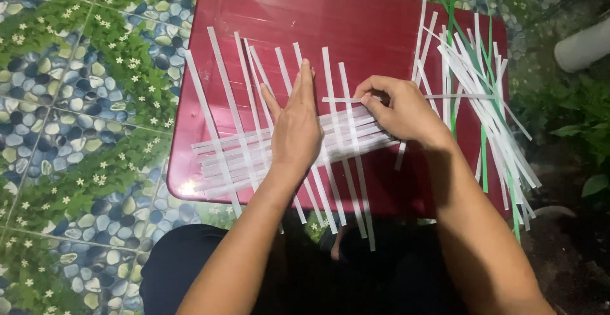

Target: The person weaves white plastic strips into a grid pattern on a red tray. They interlace horizontal and vertical strips by hand, pressing them flat to maintain alignment.

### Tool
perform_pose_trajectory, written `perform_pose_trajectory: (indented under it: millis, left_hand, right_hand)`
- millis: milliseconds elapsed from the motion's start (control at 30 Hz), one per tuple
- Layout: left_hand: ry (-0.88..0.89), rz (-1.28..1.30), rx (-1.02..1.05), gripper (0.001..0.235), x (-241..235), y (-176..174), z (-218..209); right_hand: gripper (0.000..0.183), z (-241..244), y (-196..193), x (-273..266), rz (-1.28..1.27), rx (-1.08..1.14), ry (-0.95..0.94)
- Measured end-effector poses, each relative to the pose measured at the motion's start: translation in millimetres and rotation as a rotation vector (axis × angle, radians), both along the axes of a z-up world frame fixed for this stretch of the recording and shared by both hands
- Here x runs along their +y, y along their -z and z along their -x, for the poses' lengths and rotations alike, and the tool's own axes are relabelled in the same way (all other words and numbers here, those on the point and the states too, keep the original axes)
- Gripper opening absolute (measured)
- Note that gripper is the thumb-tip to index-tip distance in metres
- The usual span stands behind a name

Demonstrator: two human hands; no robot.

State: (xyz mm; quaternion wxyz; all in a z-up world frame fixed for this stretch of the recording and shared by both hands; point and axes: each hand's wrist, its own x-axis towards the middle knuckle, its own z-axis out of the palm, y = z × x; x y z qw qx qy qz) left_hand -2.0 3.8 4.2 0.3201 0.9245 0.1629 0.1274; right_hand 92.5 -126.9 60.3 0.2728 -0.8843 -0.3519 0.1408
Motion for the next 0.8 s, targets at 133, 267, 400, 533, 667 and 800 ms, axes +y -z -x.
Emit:
perform_pose_trajectory:
  millis: [133,267,400,533,667,800]
  left_hand:
    - [0.002,0.012,-0.024,0.074,1,1,0]
    - [0.0,0.005,-0.048,0.076,0,-2,0]
    - [-0.004,0.025,-0.049,0.077,0,-3,1]
    - [0.012,0.007,-0.037,0.076,2,0,0]
    - [0.014,-0.018,-0.041,0.075,3,2,0]
    - [0.039,-0.019,-0.044,0.076,5,5,1]
  right_hand:
    - [0.013,1,3,2,-0.017,0.012,-0.006]
    - [0.012,0,9,3,-0.036,-0.009,-0.009]
    - [0.011,-1,12,1,-0.047,-0.009,-0.007]
    - [0.012,4,5,5,-0.046,0.049,-0.002]
    - [0.015,10,2,4,-0.072,0.19,0.064]
    - [0.014,8,4,6,-0.059,0.173,0.033]
